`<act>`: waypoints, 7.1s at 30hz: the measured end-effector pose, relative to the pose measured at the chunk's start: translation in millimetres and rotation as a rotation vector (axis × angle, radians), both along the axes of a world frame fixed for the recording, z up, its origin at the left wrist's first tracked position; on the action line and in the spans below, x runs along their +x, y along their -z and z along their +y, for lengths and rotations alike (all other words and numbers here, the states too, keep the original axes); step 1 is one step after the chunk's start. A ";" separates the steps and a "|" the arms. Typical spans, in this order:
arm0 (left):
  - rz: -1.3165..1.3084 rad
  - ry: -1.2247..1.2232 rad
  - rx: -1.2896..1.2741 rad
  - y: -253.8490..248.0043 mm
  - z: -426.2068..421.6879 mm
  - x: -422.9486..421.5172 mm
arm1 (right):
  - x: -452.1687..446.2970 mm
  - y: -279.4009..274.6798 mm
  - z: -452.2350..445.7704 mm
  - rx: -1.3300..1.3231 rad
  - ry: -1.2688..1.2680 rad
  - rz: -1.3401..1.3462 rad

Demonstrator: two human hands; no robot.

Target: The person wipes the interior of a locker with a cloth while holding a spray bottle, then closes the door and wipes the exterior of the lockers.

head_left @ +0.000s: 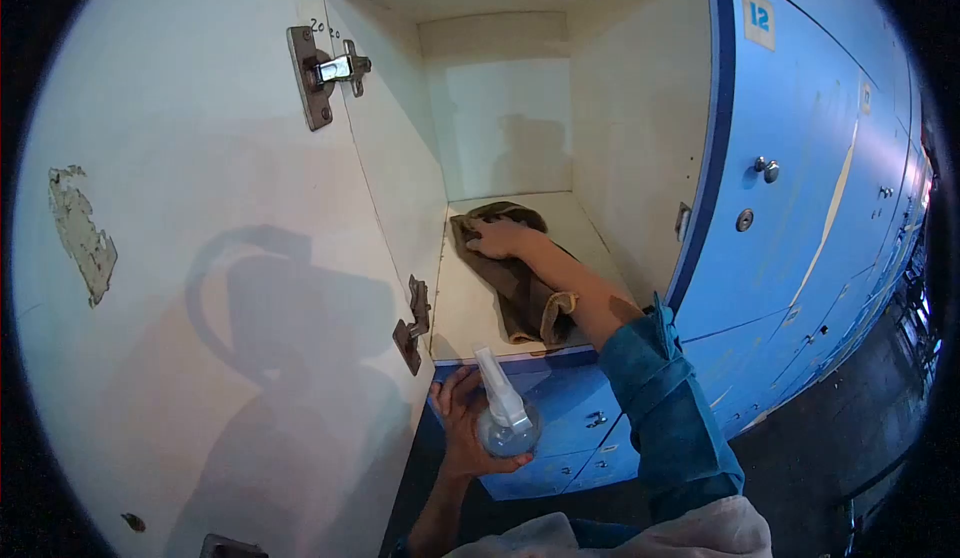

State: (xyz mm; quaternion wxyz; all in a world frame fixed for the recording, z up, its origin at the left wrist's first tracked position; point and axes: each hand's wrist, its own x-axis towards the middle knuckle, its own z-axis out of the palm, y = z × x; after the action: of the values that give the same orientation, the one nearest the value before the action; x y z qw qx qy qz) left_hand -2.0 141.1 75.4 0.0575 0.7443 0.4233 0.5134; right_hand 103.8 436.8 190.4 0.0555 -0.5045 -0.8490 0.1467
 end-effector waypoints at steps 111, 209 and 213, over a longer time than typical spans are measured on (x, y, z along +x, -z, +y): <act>0.138 -0.008 -0.044 30.0 16.0 -21.9 | 97.6 11.4 113.6 -0.018 0.384 -0.025; 0.205 -0.039 0.064 37.3 16.3 -20.4 | -36.1 6.6 56.9 0.135 -0.022 0.032; 0.160 -0.011 0.086 46.1 25.4 -26.1 | -22.0 11.9 72.7 0.194 0.086 0.052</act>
State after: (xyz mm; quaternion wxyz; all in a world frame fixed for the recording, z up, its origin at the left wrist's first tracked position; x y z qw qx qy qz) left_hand -28.1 166.4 29.3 -0.0112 0.7825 0.4082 0.4700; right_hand 81.9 509.5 178.4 0.1323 -0.5287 -0.8351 0.0742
